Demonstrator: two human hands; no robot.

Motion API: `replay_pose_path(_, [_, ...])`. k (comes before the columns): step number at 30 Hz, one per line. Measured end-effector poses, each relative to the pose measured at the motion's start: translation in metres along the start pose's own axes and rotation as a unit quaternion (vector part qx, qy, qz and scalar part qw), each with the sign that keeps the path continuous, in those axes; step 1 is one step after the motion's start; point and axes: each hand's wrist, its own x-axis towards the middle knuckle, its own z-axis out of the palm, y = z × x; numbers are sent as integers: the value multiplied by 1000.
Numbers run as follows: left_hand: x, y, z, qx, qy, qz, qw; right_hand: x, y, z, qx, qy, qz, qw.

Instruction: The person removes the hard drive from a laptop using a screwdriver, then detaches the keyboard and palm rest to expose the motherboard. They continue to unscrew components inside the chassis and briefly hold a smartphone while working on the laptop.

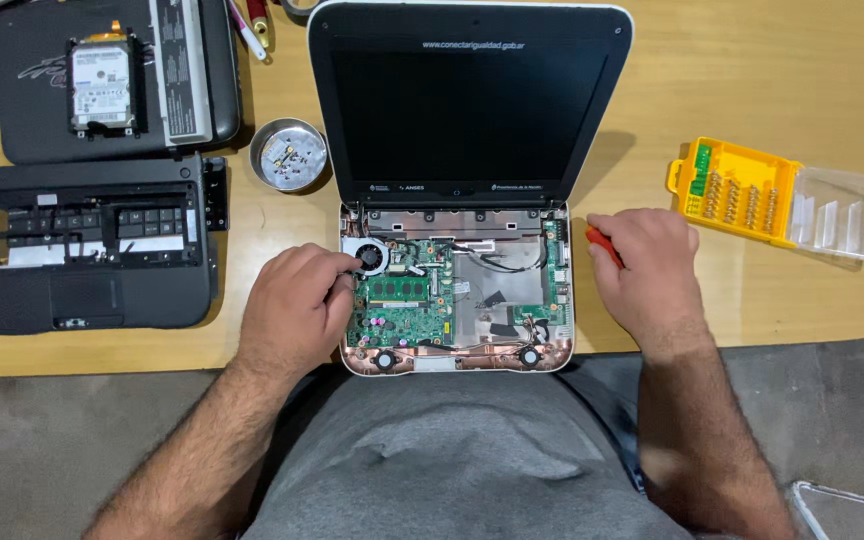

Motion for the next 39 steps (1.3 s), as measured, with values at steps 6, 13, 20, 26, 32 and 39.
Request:
replay_pose_path(6, [2, 0, -1, 1, -16, -7, 1000, 9, -19, -25, 76, -13, 12, 997])
replay_pose_path(13, [7, 2, -4, -5, -7, -2, 1000, -14, -25, -28, 268, 97, 9, 958])
replay_pose_path(20, [19, 3, -3, -47, 1, 26, 999, 19, -104, -70, 185, -80, -131, 971])
replay_pose_path(26, [17, 2, -1, -65, 6, 23, 998, 39, -137, -64, 29, -132, -179, 975])
replay_pose_path(32, [19, 4, -7, -74, 0, 39, 996, 43, -125, -53, 99, -116, -136, 979])
replay_pose_path(39, [20, 2, -4, -63, -12, 49, 997, 42, -91, -41, 256, 3, 124, 959])
